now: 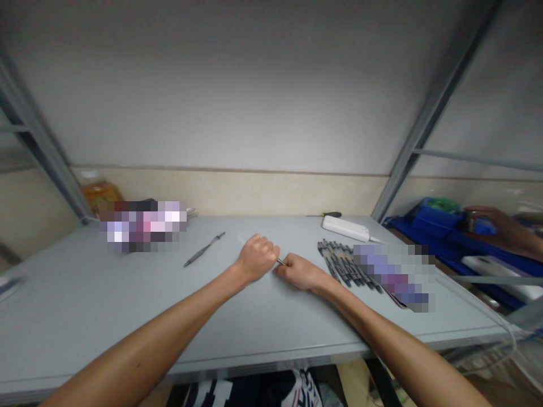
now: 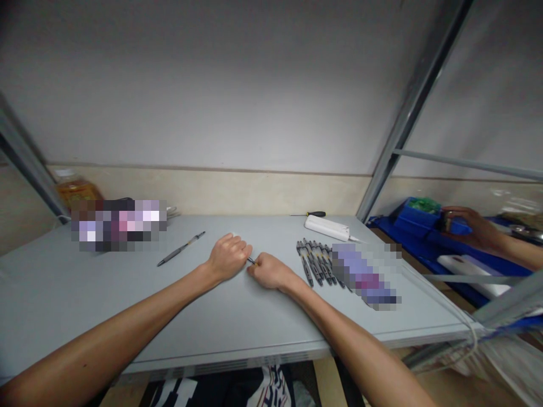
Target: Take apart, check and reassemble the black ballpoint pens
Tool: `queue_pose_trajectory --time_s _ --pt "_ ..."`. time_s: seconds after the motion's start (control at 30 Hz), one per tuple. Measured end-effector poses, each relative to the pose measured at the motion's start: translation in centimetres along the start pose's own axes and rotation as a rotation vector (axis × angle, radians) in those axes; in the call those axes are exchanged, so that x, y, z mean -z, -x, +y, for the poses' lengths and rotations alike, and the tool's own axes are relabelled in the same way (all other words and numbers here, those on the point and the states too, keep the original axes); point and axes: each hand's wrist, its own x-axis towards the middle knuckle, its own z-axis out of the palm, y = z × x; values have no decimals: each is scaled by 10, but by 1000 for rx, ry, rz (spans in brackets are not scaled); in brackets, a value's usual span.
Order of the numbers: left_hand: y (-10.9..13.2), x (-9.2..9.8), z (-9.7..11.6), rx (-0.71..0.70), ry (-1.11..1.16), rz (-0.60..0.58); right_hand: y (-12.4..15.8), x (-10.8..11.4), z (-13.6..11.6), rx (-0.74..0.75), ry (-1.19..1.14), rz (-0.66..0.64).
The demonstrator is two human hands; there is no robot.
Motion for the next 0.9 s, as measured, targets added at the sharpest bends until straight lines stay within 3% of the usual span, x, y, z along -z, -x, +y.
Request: queue_pose_trajectory --time_s 0.2,0.4,0.63,0.9 --pt "-1 2 1 38 38 -102 -3 -2 1 30 187 85" --pt "-3 1 5 122 106 -238 -6 -10 10 42 496 297" --pt "-8 10 11 320 160 -448 -5 -7 6 22 700 371" --pt "-6 11 12 425 218 -489 -4 0 3 94 809 404"
